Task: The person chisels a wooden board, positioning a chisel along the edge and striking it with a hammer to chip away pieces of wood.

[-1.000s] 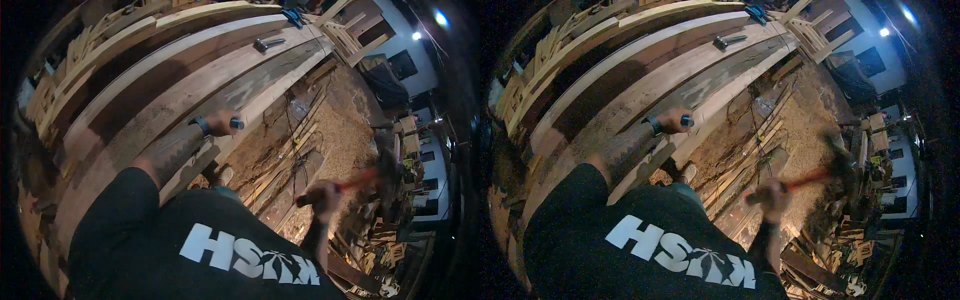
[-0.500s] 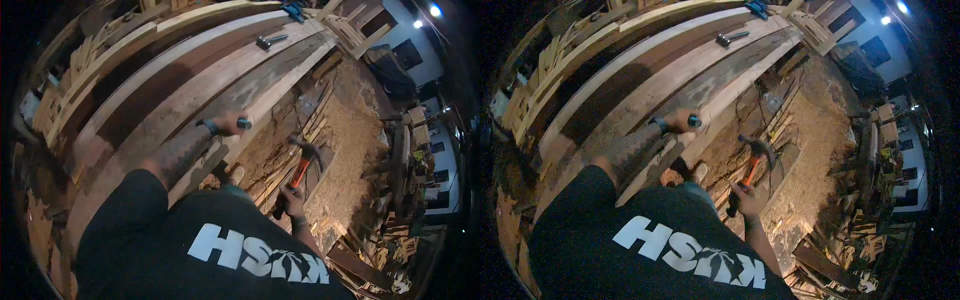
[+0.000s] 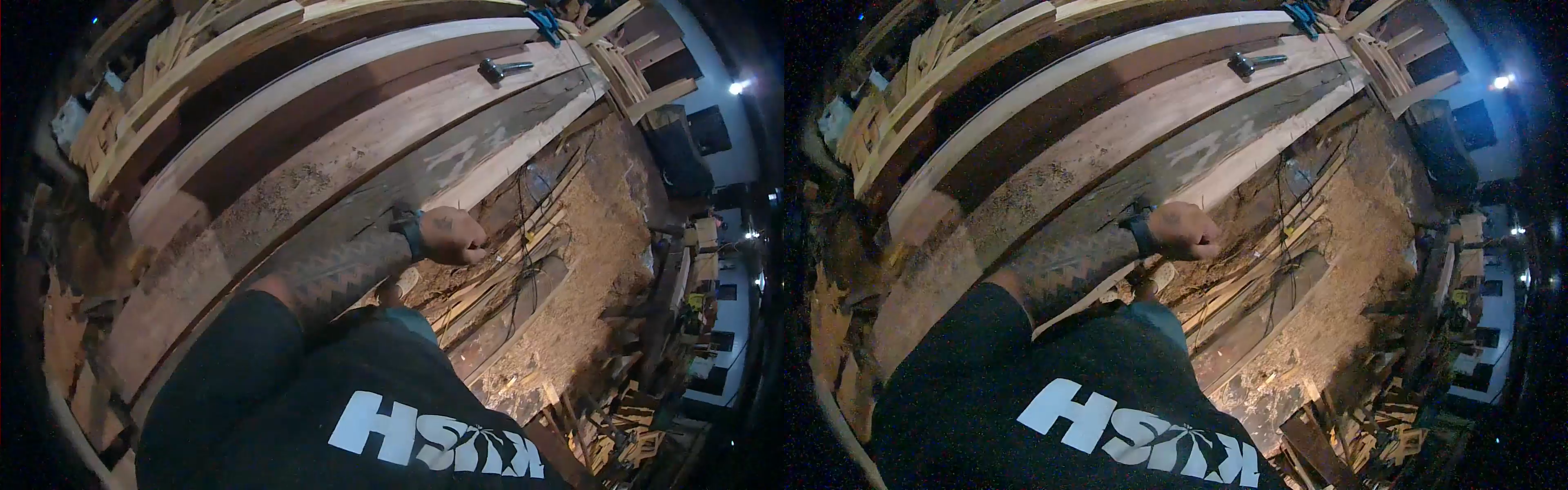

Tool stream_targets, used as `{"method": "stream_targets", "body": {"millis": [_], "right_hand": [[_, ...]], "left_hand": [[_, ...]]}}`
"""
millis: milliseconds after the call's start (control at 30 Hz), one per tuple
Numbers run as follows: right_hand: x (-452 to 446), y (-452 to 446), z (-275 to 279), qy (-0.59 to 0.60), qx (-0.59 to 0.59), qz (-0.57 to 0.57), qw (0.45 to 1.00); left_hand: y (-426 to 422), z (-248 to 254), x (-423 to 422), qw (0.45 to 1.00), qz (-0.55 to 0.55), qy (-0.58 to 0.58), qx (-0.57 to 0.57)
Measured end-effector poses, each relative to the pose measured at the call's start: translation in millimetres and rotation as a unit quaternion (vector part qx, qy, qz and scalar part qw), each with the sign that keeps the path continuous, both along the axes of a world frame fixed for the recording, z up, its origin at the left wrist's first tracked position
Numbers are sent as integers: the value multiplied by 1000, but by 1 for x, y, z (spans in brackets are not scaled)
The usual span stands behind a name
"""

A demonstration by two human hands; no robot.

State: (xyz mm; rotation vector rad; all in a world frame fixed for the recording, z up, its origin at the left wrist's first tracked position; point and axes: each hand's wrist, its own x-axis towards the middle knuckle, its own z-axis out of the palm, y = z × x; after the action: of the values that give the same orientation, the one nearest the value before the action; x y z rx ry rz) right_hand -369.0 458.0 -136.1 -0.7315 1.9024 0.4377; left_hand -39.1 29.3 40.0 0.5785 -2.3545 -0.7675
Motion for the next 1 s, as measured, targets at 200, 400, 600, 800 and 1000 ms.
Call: {"method": "stream_targets", "body": {"millis": [200,400,600,800,1000], "right_hand": [[1,-23,15,9,76,70,995],[17,-80,39,23,102,111,988],[1,-143,40,-84,-74,-111,988],[15,-175,72,-137,-260,-211,932],[45,-215,128,-156,-344,-173,910]], "left_hand": [[5,-34,-25,999,6,-1,-40],[10,-49,-36,999,-19,-25,-31],[12,-45,-37,997,-27,-70,-36],[4,-10,-11,997,-43,-4,61],[-14,9,-17,980,-150,-121,49]]}}
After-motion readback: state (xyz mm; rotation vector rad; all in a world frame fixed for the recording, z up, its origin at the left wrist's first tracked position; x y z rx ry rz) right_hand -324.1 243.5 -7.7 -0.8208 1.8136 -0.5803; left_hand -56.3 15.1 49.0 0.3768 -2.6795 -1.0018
